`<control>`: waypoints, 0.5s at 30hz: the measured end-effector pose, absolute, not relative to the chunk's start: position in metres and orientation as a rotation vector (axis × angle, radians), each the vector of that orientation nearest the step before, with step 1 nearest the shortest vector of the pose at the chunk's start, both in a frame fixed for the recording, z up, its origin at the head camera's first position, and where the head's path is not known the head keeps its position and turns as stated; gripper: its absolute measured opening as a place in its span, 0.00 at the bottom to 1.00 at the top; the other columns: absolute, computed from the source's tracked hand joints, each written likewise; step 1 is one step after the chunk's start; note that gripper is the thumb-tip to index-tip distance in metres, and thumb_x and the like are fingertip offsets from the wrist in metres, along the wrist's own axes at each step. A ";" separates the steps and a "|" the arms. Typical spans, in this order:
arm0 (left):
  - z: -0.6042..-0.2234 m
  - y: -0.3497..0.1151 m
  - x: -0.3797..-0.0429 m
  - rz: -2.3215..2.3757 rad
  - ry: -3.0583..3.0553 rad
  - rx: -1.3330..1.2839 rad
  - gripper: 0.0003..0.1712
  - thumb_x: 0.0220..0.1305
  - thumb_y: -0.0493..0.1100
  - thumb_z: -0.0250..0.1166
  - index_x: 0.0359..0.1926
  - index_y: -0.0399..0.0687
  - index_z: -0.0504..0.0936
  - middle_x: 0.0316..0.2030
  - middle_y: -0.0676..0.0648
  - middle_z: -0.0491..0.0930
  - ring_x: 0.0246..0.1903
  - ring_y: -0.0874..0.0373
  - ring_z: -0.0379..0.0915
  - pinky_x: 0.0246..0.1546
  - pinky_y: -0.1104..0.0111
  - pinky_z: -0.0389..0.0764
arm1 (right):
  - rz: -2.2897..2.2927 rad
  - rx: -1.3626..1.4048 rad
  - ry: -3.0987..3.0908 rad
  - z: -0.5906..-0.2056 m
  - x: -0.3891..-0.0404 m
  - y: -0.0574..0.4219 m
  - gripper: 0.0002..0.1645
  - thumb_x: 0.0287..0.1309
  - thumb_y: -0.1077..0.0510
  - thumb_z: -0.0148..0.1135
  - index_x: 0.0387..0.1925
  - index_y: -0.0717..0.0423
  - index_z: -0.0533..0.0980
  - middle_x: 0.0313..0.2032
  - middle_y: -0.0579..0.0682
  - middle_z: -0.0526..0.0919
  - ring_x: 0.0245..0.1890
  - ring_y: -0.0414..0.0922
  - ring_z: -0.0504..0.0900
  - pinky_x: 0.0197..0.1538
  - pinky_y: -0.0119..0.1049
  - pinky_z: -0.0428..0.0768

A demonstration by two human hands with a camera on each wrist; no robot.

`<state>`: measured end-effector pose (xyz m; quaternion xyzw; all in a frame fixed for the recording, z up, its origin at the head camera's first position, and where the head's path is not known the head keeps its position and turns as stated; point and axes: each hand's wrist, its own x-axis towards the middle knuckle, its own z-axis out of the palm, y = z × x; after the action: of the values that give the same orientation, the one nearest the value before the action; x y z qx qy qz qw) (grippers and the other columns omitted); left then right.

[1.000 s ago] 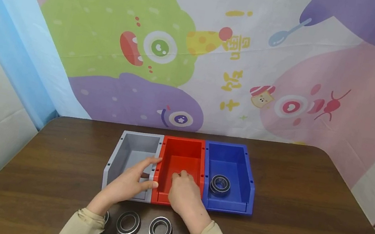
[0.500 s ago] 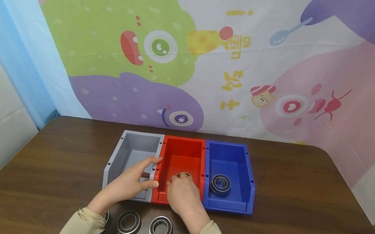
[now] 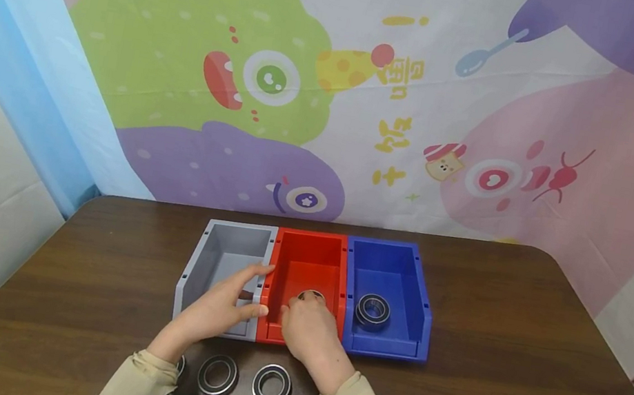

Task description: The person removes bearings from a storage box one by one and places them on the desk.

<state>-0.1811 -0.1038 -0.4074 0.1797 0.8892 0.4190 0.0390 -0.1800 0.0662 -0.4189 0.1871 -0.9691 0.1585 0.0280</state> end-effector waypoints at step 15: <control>-0.408 -0.104 -0.180 1.292 2.737 0.565 0.36 0.55 0.41 0.65 0.64 0.47 0.62 0.64 0.39 0.60 0.58 0.42 0.64 0.57 0.50 0.65 | 0.469 0.609 -2.948 -0.421 -0.181 0.067 0.13 0.57 0.56 0.55 0.29 0.62 0.80 0.28 0.56 0.79 0.29 0.51 0.78 0.37 0.43 0.79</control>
<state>-0.1805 -0.1039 -0.4075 0.1833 0.8886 0.4193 0.0314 -0.1810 0.0666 -0.4213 0.1998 -0.9665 0.1539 0.0476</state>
